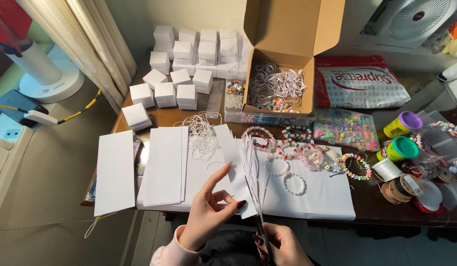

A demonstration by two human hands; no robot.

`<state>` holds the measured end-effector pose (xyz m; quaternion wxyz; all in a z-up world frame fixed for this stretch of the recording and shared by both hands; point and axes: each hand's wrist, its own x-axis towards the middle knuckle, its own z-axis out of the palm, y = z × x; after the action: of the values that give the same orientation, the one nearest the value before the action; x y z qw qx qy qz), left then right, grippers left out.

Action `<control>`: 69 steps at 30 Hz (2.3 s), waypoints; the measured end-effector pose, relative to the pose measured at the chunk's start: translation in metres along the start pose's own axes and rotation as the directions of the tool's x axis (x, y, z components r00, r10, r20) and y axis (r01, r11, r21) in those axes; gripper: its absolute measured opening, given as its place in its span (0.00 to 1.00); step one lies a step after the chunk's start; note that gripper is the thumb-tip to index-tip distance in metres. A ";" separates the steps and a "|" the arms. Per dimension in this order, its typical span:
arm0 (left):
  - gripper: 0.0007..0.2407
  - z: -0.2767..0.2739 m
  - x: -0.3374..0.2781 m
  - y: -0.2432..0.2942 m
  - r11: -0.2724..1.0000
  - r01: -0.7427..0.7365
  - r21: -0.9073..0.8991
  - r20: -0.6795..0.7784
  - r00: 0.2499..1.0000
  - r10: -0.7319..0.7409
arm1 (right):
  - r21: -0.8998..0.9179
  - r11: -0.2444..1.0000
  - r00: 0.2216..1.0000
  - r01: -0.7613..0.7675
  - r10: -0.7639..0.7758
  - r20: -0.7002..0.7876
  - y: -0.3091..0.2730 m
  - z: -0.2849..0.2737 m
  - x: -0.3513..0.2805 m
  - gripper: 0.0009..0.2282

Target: The person cuts a stack of white rectangular paper sheets into thin strips using scissors. They hold the paper with their left hand and operate the scissors with their right hand, repeatedly trimming the sheets into narrow pieces.

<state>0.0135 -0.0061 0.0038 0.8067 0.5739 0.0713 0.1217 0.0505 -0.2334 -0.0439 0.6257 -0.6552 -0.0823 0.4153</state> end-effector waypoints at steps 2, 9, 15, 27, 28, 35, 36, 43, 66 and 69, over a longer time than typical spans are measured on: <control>0.33 0.001 0.000 0.002 1.000 0.004 0.001 -0.001 1.000 -0.004 | -0.015 1.000 1.000 0.015 -0.015 -0.004 0.001 -0.001 0.000 0.15; 0.33 0.005 -0.002 0.005 0.999 0.046 0.013 0.016 0.999 -0.046 | 0.020 0.992 0.991 0.125 -0.126 0.053 0.019 -0.006 0.007 0.16; 0.33 0.007 -0.004 0.001 0.999 0.041 -0.011 0.039 0.998 -0.040 | -0.018 0.992 0.991 0.128 -0.127 0.034 0.022 -0.009 0.009 0.13; 0.33 0.010 -0.006 0.001 0.997 0.073 -0.029 0.089 0.994 -0.070 | 0.046 0.994 0.995 0.102 -0.101 -0.020 0.019 -0.004 0.009 0.10; 0.33 0.009 -0.005 0.001 0.997 0.072 -0.030 0.089 0.994 -0.070 | 0.046 0.994 0.995 0.102 -0.101 -0.020 0.016 -0.002 0.008 0.10; 0.33 0.009 -0.006 -0.001 0.998 0.052 -0.045 0.091 0.995 -0.048 | 0.086 0.992 0.995 0.087 -0.083 -0.052 0.020 -0.001 0.009 0.10; 0.33 0.010 -0.006 0.000 0.998 0.048 -0.035 0.084 0.995 -0.045 | 0.083 0.996 0.996 0.033 -0.025 -0.087 0.014 0.001 0.007 0.10; 0.35 0.012 -0.008 0.005 0.993 0.102 -0.064 0.121 0.988 -0.094 | 0.128 0.984 0.991 0.121 -0.112 -0.076 0.034 -0.006 0.015 0.06; 0.33 0.013 -0.015 0.003 0.993 0.101 -0.062 0.159 0.983 -0.090 | 0.070 0.987 0.971 0.143 -0.127 -0.203 0.034 -0.004 0.023 0.05; 0.33 0.012 -0.015 0.002 0.992 0.084 -0.089 0.161 0.985 -0.069 | 0.039 0.990 0.966 0.133 -0.121 -0.230 0.030 0.000 0.023 0.09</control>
<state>0.0015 -0.0206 0.0094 0.8405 0.5392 0.0232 0.0482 0.0531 -0.2251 -0.0803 0.6737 -0.6746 -0.0409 0.2989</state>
